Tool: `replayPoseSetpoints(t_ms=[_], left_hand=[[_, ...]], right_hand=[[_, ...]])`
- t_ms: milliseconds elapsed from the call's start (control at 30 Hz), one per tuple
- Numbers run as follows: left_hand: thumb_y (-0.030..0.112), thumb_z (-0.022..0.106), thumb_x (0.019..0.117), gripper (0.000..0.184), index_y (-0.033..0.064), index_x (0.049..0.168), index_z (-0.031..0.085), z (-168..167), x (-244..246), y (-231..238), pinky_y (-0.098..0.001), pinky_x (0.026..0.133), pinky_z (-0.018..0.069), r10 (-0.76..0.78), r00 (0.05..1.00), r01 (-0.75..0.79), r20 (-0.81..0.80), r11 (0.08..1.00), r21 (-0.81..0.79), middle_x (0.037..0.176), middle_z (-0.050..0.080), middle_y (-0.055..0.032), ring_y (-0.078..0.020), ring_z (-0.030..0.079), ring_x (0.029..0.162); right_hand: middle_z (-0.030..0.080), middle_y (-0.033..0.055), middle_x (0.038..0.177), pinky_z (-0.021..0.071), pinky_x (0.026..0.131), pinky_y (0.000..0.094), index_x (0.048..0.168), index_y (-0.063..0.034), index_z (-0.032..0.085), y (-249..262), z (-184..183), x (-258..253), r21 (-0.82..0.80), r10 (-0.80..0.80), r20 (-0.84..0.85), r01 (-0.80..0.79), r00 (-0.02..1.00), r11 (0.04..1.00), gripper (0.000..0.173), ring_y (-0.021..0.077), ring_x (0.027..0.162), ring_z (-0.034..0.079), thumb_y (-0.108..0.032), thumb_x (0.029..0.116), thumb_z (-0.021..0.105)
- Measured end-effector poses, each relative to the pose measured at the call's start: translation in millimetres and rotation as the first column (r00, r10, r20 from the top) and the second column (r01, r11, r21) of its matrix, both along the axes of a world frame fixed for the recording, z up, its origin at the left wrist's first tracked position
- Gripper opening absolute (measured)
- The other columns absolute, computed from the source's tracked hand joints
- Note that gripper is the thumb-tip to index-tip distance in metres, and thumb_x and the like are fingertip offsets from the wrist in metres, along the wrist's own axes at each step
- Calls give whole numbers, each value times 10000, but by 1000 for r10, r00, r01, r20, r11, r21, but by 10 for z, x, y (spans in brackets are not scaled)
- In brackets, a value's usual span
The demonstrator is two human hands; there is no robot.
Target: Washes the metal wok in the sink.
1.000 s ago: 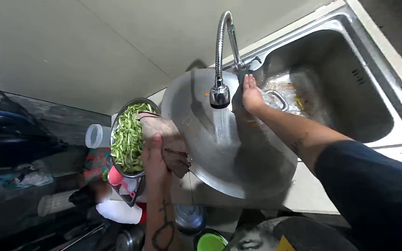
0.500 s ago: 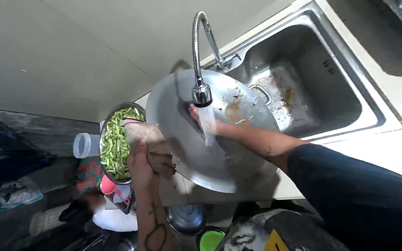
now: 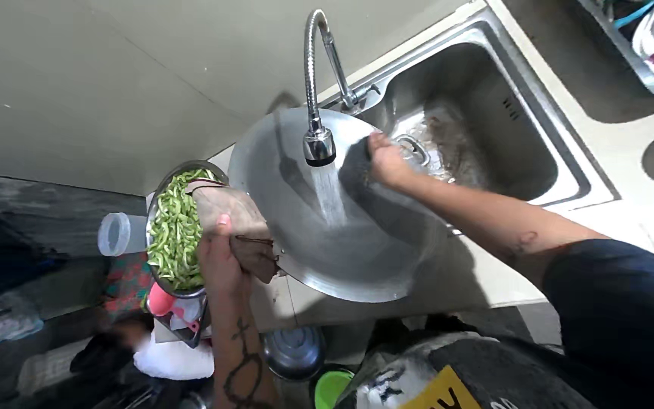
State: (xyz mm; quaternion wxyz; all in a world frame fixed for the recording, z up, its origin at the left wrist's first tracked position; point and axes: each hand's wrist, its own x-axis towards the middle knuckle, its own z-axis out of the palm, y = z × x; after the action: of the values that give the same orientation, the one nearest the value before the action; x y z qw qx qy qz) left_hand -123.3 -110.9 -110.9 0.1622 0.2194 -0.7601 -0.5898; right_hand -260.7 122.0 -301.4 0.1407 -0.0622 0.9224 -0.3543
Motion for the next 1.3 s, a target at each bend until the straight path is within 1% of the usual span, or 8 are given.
replayPoseSetpoints(t_ms=[133,233,367,500,833,933,1133,1300], left_hand=[[164,378,1103,226,121,1035,589,0,0,3,-243,678,613,-2,1000,2,-15,1000,10,786,693,76,-32,701,733],[167,389,1098,220,133,1025,593,-4,0,5,-245,688,616,-7,999,7,-31,1000,10,793,701,78,-32,707,745],[160,396,1102,221,129,1020,599,-17,13,-2,-239,682,614,23,1000,-23,-17,1000,12,786,698,80,-30,703,734],[149,382,1102,234,122,1018,600,-29,13,-18,-236,660,614,2,999,-2,-42,1000,0,776,702,73,-36,704,714],[142,350,1105,277,133,976,596,98,-98,113,-226,622,608,20,998,-20,-64,1000,2,733,691,80,-23,694,676],[132,410,1086,221,120,957,589,90,-198,218,-245,603,586,58,998,-58,9,998,-38,720,653,62,-38,664,648],[14,534,1004,230,-48,1226,532,-143,-35,298,-268,690,608,109,989,-100,103,991,-88,889,656,-40,-74,681,750],[-20,504,970,189,15,1153,535,142,215,332,-234,689,617,169,985,-170,-21,975,-143,866,661,44,-23,690,762]], right_hand=[[552,282,1437,488,1043,602,1394,60,564,-633,166,786,-215,370,40,-353,928,910,459,441,1286,580,-3,946,643],[67,156,1741,6,1271,619,1666,-82,113,-693,-138,962,-338,554,181,-478,812,811,638,334,1615,34,-261,1116,382],[74,177,1734,-98,1234,668,1650,-21,124,-352,-789,602,-50,416,70,-413,907,909,764,344,1614,3,-508,1106,350],[63,171,1736,2,1244,672,1654,-41,149,115,-1096,-232,321,462,-101,-410,881,853,740,382,1608,33,-496,1103,344],[260,234,1681,31,1256,661,1633,-5,218,626,-957,-207,232,254,68,-263,965,937,563,396,1576,220,-234,1137,353],[606,269,1405,173,1261,619,1495,22,489,662,-890,42,283,272,163,-309,948,908,429,429,1359,548,-127,1095,445],[679,317,1146,482,971,661,1265,51,651,78,-393,-98,-318,172,186,-106,967,942,367,478,1102,657,-219,1119,448],[644,147,1181,559,800,442,1468,-124,503,-467,232,-87,-717,218,604,404,766,569,388,237,956,648,-266,1108,463]])
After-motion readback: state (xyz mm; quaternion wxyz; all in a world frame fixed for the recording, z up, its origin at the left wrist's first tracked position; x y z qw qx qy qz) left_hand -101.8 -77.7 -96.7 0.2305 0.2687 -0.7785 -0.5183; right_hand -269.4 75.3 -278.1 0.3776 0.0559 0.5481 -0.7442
